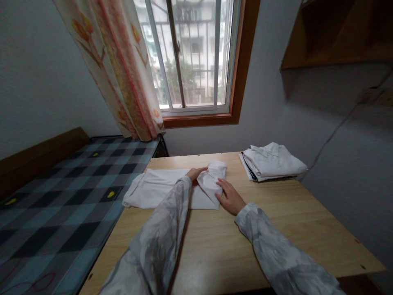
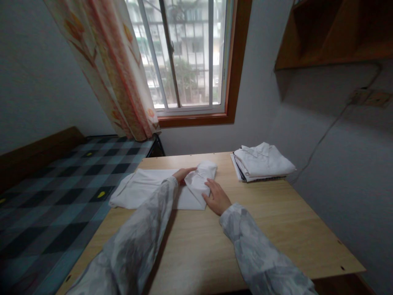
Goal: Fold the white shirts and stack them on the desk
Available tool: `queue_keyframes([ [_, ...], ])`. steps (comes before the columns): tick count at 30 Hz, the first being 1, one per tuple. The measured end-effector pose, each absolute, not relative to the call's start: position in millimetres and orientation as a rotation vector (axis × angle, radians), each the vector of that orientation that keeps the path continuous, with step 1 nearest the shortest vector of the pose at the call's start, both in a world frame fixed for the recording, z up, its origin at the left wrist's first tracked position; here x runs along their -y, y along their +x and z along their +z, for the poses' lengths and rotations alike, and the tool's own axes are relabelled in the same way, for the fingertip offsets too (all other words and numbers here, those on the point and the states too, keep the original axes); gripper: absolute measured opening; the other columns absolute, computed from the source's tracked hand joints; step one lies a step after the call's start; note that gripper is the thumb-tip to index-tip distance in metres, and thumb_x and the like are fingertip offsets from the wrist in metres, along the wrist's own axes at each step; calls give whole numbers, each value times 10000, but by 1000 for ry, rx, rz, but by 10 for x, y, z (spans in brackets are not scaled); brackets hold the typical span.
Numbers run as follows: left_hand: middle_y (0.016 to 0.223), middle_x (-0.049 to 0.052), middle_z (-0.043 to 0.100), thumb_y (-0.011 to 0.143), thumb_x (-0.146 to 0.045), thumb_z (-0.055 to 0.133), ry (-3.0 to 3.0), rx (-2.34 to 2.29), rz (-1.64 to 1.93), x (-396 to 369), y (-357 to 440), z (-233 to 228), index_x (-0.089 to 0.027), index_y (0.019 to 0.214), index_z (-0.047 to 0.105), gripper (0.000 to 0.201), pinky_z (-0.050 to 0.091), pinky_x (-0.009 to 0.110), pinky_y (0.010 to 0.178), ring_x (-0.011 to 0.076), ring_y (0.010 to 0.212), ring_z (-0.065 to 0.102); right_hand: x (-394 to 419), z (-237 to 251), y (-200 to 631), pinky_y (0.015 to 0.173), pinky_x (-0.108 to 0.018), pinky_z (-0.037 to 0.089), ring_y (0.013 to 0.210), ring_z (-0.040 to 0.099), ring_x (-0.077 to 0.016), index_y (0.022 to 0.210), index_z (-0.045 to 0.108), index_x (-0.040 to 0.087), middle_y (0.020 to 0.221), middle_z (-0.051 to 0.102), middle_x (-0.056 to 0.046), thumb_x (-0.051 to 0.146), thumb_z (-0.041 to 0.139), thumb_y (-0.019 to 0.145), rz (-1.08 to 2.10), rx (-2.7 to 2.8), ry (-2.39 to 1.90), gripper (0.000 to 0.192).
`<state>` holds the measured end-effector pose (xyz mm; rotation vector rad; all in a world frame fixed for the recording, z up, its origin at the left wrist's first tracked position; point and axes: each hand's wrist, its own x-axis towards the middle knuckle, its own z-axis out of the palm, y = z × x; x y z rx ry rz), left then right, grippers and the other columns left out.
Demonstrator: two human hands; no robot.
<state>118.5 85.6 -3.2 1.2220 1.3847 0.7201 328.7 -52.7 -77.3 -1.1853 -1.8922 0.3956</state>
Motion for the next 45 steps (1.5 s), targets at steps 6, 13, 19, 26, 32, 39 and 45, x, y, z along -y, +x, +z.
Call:
queue_keyframes([
  [6,637,91,711,670,-371,941,1294,-1568,643,-977,1343,-27,-131,672,728,320,534,320,675,272,746,732,536,-779,3257,1302,-593,373,1531,487,-324,1476,631,215,1610,559,-165,377,641,990,367,1929,-1194,511],
  [13,886,119,815,781,-302,813,1355,-1513,833,-871,1462,-110,-105,898,807,229,573,299,790,271,948,766,502,-820,3238,1324,-612,330,1607,382,-367,1668,415,171,1718,412,-204,476,647,998,323,1914,-1289,772],
  [19,1104,166,833,904,-409,711,1313,-1431,1004,-612,1061,-117,-95,1216,775,448,624,342,839,279,1023,780,520,-798,3194,1333,-611,289,1633,330,-394,1760,217,187,1770,322,-195,673,570,1025,340,1955,-1355,950],
  [26,1062,174,840,850,-469,763,1342,-1515,970,-311,441,-189,-106,1059,784,419,633,385,864,314,998,797,524,-802,3200,1350,-589,239,1654,291,-355,1739,309,210,1787,298,-161,721,478,1051,407,1985,-1340,874],
  [32,1074,149,846,780,-366,790,1516,-1614,922,-221,268,-114,-163,877,802,226,561,418,1048,369,1165,748,-100,-582,3126,1309,-530,336,1534,475,-306,1589,526,189,1625,540,-191,597,450,1095,558,1846,-1196,646],
  [39,1080,147,845,836,-372,719,1602,-1599,918,-111,215,-43,-150,919,813,255,568,374,985,338,1079,766,-963,-442,2830,941,-345,566,1017,714,-210,1274,706,160,1156,790,-101,508,644,952,1038,1678,-1131,478],
  [45,671,35,696,801,-486,723,1742,-1697,823,-160,4,-32,-197,650,673,330,463,290,706,234,771,650,-1077,-580,2892,705,-266,469,730,587,-167,850,732,181,737,689,4,624,793,793,934,1858,-1199,450],
])
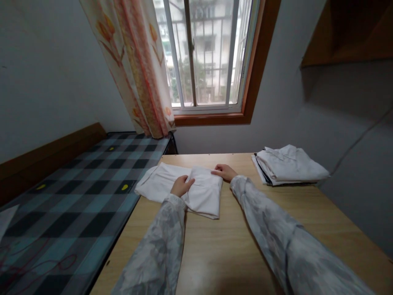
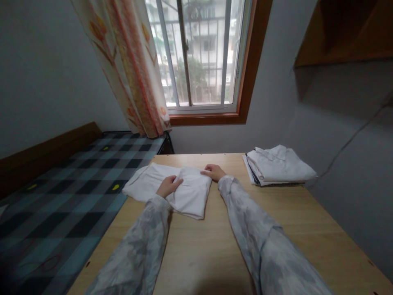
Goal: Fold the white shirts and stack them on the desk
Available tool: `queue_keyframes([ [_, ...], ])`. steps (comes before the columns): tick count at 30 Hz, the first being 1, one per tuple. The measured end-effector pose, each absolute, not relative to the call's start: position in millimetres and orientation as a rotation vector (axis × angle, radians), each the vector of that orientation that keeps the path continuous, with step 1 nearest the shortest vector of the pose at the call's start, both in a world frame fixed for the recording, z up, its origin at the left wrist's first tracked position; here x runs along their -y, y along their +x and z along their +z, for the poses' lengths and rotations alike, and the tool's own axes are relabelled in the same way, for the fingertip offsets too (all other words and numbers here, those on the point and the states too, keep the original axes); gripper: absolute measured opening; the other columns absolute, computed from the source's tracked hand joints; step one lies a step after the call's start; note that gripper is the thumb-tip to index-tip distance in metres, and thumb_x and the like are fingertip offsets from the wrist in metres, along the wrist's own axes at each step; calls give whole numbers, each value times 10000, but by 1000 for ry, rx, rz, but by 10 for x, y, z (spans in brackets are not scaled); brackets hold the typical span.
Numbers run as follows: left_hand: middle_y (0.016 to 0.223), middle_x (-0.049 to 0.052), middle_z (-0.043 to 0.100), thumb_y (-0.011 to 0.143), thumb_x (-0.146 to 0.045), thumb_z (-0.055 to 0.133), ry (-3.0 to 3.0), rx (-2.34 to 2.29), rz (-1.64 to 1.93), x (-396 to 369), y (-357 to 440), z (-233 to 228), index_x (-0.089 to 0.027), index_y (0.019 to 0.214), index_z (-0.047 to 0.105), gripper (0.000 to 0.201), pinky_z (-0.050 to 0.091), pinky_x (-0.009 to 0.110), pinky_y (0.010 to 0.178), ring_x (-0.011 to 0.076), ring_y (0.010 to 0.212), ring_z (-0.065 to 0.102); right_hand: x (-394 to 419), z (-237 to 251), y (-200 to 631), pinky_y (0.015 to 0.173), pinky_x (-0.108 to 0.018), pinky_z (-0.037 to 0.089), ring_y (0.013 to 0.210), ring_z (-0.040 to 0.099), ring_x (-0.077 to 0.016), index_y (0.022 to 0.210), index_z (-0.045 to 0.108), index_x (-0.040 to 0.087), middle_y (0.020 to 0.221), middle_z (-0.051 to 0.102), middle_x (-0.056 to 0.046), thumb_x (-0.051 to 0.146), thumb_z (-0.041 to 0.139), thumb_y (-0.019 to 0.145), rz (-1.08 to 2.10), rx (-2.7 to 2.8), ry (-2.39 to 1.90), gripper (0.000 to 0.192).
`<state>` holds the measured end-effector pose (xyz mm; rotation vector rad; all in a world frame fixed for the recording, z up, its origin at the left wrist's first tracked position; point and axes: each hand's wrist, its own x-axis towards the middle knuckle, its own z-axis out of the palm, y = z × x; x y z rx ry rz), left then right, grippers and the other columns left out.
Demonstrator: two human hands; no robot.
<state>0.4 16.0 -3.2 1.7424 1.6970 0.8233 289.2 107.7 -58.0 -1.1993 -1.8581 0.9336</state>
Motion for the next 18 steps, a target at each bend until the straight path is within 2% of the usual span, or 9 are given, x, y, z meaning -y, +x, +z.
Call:
queue_keyframes([
  [3,574,-26,520,786,-542,718,1802,-1716,768,-178,-66,-69,-207,589,577,414,363,280,649,177,680,530,-1059,-619,2952,655,-259,409,703,547,-163,836,723,200,701,648,20,640,780,801,839,1950,-1236,445],
  [5,579,-44,463,761,-577,736,1778,-1673,774,-163,-94,-96,-206,611,560,437,340,282,641,168,672,497,-1021,-628,2989,646,-265,393,692,541,-165,836,713,208,695,639,19,639,768,817,803,1977,-1225,435],
  [8,696,-37,570,671,-569,824,1590,-1478,767,-112,-127,-108,-188,796,632,445,395,282,664,178,717,554,-909,-623,3069,648,-275,384,682,542,-167,847,698,218,690,638,19,625,738,860,707,1979,-1222,409],
  [10,815,-19,653,578,-490,905,1489,-1321,719,-78,-142,-90,-179,949,656,544,446,286,708,185,773,607,-807,-609,3148,645,-281,375,671,544,-168,854,695,222,677,630,20,606,723,882,626,1966,-1246,386],
  [12,834,-32,654,506,-406,950,1476,-1247,682,-57,-150,-65,-179,1031,655,644,457,280,719,169,771,610,-698,-591,3243,646,-287,369,662,553,-170,850,696,223,668,626,17,587,715,896,552,1951,-1282,367],
  [15,736,-71,592,509,-406,947,1490,-1254,617,-44,-134,-55,-180,1070,651,673,412,260,640,138,662,555,-536,-571,3411,654,-299,368,661,575,-179,836,701,225,669,638,4,575,702,906,459,1934,-1359,357],
  [18,712,-49,610,584,-467,901,1525,-1301,604,-18,-56,-96,-177,998,664,558,399,259,606,142,629,554,-368,-566,3611,663,-306,369,669,591,-192,833,704,230,680,660,-10,582,679,917,396,1917,-1449,362],
])
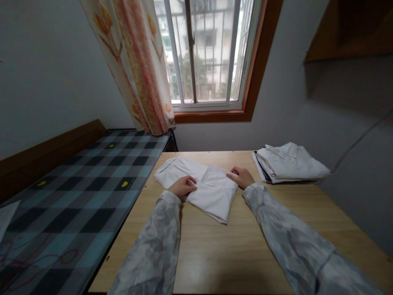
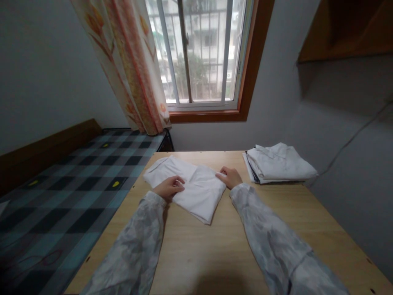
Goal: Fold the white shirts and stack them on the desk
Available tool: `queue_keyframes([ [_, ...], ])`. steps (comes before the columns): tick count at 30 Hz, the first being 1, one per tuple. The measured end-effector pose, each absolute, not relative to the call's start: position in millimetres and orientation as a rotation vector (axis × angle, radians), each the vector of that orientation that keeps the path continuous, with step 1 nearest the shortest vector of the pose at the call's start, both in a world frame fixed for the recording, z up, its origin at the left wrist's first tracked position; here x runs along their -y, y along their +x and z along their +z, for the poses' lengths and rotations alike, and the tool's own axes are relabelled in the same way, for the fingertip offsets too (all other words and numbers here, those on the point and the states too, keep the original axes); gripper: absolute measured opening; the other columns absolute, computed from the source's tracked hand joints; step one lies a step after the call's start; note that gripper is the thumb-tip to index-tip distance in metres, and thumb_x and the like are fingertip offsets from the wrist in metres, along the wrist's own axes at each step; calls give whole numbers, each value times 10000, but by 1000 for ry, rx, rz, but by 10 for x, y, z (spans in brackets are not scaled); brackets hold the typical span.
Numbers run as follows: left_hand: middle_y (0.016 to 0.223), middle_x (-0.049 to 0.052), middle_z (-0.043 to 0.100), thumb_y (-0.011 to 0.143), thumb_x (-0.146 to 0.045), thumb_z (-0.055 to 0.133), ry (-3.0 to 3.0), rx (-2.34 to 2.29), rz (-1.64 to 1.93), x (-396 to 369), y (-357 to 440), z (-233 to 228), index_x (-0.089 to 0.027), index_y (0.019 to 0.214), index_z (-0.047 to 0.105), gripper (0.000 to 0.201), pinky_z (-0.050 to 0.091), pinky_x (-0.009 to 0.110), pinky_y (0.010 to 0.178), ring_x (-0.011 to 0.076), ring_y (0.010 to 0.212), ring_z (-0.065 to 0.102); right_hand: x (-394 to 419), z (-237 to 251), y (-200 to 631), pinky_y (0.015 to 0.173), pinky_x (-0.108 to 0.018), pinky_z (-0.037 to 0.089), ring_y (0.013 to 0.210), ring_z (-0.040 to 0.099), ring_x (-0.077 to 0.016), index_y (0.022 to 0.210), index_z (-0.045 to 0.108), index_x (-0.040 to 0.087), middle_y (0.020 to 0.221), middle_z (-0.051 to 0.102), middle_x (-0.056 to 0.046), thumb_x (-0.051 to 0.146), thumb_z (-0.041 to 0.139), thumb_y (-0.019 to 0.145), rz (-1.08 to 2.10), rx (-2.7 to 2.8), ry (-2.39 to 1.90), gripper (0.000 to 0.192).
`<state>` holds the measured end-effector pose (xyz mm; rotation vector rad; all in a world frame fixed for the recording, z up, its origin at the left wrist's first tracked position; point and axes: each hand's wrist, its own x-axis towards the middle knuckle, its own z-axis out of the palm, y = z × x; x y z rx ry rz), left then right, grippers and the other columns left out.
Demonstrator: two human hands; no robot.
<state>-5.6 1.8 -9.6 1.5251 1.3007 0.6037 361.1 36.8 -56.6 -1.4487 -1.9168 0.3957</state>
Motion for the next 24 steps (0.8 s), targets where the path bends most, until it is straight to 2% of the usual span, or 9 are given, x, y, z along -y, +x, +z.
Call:
queue_keyframes([
  [4,773,15,682,757,-574,766,1686,-1390,703,88,148,-144,-178,853,686,415,447,284,663,175,715,601,-163,-561,3880,652,-312,361,662,594,-199,833,699,236,684,671,-15,611,629,954,396,1917,-1511,400],
  [7,736,21,665,890,-688,598,1798,-1445,643,190,299,-135,-188,801,700,518,407,296,643,189,710,581,-81,-542,3998,659,-317,361,671,606,-204,789,698,233,694,684,-29,626,606,968,406,1961,-1560,442],
  [12,673,-14,589,759,-626,753,1911,-1383,592,247,380,-167,-184,785,702,446,349,288,607,168,660,507,-58,-552,3994,674,-322,365,687,616,-213,763,666,233,704,690,-47,584,559,989,352,1993,-1553,431],
  [18,722,-3,631,849,-615,658,1701,-1368,879,187,292,-244,-177,853,693,439,415,271,620,168,678,557,-40,-583,3971,643,-312,357,644,581,-192,809,656,230,656,642,-13,594,531,1015,443,1946,-1439,436],
  [22,692,-8,615,895,-555,633,1803,-1486,943,190,249,-256,-197,839,678,365,420,272,632,177,691,562,-52,-570,4013,616,-307,329,611,506,-165,763,669,208,636,590,8,615,596,973,533,2025,-1356,464],
  [24,710,-11,615,919,-545,596,1838,-1501,974,207,232,-263,-206,834,651,354,427,274,652,177,711,561,-59,-570,4048,616,-305,334,622,494,-164,803,712,193,653,591,7,622,622,954,593,2026,-1333,463],
])
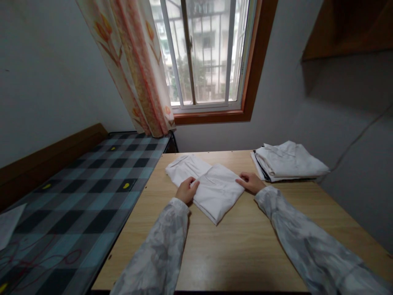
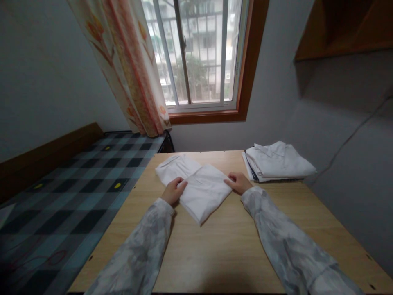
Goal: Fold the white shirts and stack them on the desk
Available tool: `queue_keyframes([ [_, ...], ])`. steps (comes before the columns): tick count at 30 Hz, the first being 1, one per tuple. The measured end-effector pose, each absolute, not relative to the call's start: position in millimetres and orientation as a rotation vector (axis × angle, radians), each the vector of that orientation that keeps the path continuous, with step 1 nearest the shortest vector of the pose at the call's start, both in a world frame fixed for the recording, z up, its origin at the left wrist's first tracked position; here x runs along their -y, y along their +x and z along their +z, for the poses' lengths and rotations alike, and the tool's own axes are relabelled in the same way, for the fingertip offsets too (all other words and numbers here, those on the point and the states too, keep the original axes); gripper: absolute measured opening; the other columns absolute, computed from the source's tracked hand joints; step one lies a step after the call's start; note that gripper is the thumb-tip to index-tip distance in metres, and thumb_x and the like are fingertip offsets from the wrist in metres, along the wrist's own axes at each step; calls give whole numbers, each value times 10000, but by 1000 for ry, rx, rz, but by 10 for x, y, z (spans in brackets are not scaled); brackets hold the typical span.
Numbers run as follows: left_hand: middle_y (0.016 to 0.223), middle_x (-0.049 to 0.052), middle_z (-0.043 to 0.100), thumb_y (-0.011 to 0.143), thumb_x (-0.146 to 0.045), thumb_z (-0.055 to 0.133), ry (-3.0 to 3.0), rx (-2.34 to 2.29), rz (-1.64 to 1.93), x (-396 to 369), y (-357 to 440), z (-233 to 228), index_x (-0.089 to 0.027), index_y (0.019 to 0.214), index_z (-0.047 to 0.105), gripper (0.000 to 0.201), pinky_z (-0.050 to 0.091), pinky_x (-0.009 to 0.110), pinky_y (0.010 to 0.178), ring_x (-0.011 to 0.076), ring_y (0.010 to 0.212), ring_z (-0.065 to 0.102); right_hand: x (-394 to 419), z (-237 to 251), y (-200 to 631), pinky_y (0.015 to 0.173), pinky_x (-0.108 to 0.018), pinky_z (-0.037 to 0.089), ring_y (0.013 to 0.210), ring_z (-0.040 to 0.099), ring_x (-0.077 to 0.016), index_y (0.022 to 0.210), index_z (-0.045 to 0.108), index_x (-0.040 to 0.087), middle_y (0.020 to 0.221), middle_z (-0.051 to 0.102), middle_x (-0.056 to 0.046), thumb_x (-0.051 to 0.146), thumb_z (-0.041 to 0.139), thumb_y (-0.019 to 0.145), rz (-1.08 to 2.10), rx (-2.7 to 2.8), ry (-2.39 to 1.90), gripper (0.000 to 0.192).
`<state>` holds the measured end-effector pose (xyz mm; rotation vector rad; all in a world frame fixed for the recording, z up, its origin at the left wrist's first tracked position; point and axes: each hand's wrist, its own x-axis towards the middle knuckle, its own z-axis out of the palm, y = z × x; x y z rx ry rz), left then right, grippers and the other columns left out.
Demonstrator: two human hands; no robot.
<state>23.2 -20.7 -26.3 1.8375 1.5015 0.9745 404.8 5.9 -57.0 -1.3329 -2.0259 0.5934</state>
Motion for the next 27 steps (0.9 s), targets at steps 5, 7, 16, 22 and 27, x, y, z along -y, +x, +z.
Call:
queue_keyframes([
  [5,707,-25,570,931,-519,536,1839,-1516,1044,252,159,-279,-223,760,556,342,426,275,685,169,726,520,-36,-571,4158,777,-344,460,837,615,-234,968,811,198,882,725,-63,675,685,903,694,2096,-1170,498],
  [7,698,-28,560,921,-513,545,1836,-1563,1052,260,128,-282,-226,756,551,332,421,274,689,169,721,511,-17,-562,4180,891,-383,476,961,639,-272,942,820,210,967,740,-91,697,704,887,668,2120,-1118,503],
  [16,804,41,744,978,-437,625,1922,-1943,860,318,91,-258,-241,945,764,243,442,351,907,233,803,647,93,-515,4081,878,-409,481,903,625,-265,661,688,224,837,689,-88,710,658,931,564,2113,-1177,556],
  [22,1080,102,799,1014,-390,613,2053,-1885,892,171,248,-241,-216,1038,773,238,424,418,1073,271,1039,711,306,-552,4145,825,-404,472,869,620,-267,678,672,231,826,676,-89,605,665,965,377,2078,-1198,472],
  [27,1129,125,760,943,-295,684,1949,-1739,968,41,413,-155,-180,1095,748,201,534,391,1007,266,1070,712,535,-609,4275,810,-406,469,845,619,-265,686,649,233,832,660,-93,558,663,982,253,2043,-1267,440],
])
